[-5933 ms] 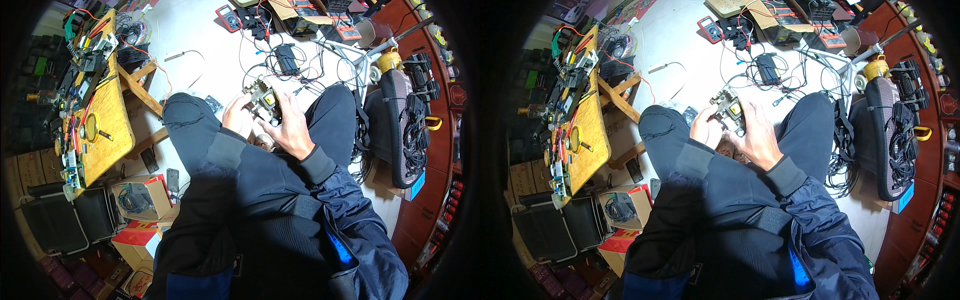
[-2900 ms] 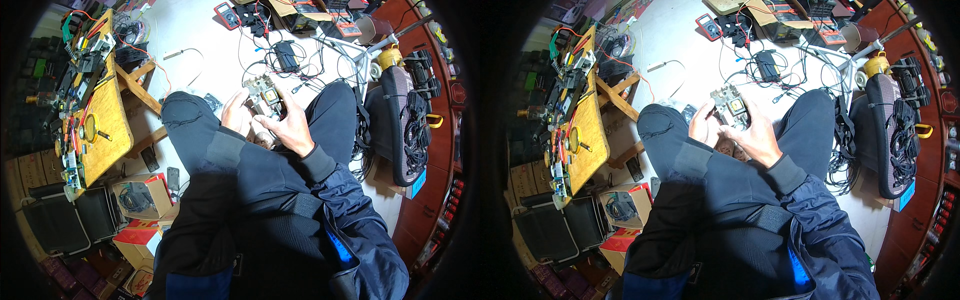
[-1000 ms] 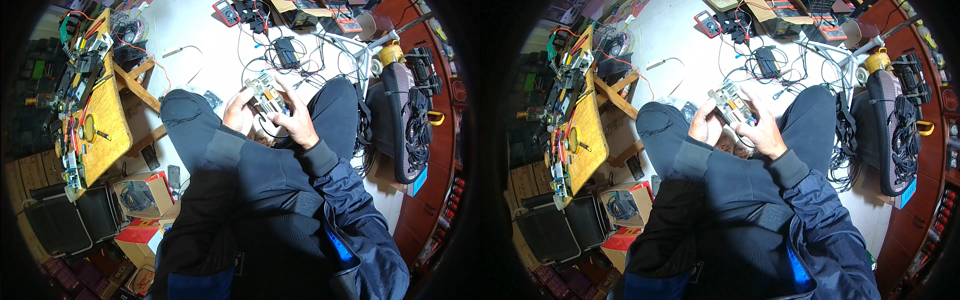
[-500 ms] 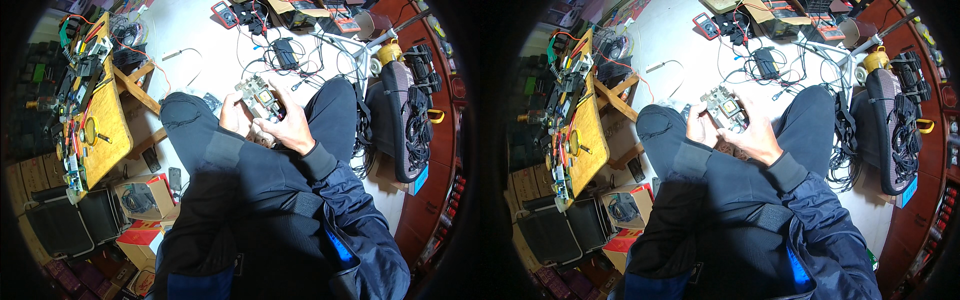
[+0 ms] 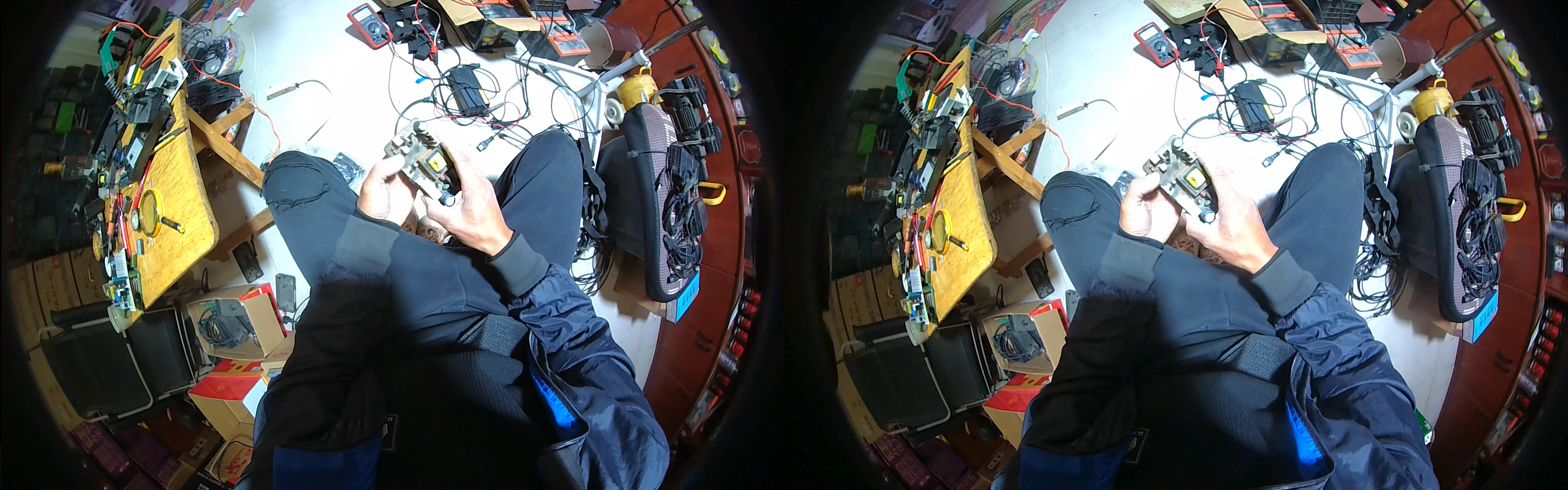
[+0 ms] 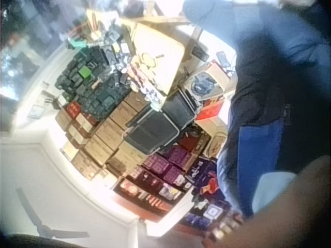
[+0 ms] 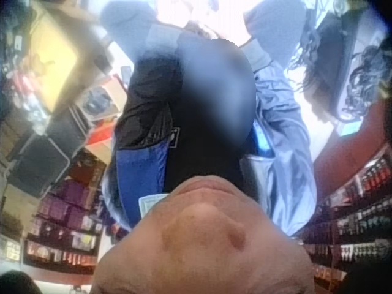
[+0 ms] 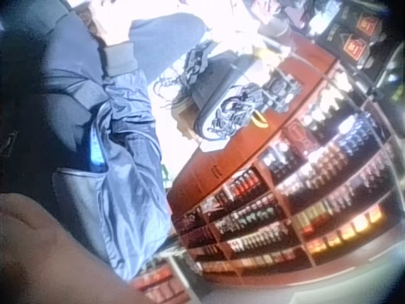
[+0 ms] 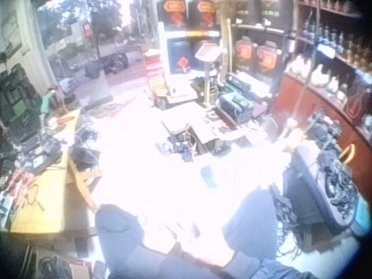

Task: The person sits on the floor and inspects a small green circuit board attached to a black casing. They use a screwdriver to adjust components on the board, then connect a power cable to a multimeter and place the board on a nearby table.

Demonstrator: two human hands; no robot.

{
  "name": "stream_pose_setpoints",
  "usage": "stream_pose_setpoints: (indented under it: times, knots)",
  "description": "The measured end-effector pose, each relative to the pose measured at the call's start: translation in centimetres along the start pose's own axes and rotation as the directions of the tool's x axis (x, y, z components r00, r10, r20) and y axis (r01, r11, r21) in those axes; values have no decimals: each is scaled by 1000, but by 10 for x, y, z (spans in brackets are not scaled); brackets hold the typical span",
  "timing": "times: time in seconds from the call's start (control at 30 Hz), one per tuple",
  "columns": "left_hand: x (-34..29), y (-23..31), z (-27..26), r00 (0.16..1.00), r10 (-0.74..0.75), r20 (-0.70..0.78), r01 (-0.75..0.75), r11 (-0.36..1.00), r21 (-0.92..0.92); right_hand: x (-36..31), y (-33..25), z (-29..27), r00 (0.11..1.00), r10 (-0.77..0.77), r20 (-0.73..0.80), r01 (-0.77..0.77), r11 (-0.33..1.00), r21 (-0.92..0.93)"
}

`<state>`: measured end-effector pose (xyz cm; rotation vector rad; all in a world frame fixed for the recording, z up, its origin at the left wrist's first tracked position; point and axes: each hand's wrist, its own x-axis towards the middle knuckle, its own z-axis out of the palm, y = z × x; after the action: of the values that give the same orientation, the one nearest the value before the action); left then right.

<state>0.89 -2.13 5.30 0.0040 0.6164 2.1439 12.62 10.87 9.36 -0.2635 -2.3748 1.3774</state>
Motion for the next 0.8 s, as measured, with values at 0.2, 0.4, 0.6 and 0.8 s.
stream_pose_setpoints:
  times: [0.2, 0.4, 0.6, 0.8]
  knots:
    - [-7, 5, 14, 995, -1, 98, -21, 975, 223, -6, 16, 3, 993, 114, 41, -116, 992, 44]
    - [-13, 8, 25, 995, -29, 91, -16, 886, 463, -8, 22, 2, 978, 195, 80, -205, 967, 151]
    - [-14, 12, 28, 983, 42, 178, -159, 673, 723, -7, 25, 3, 981, 159, 115, -186, 938, 293]
    - [-14, 13, 27, 969, 118, 217, -246, 556, 794, -5, 24, -13, 860, 289, 421, -510, 459, 727]
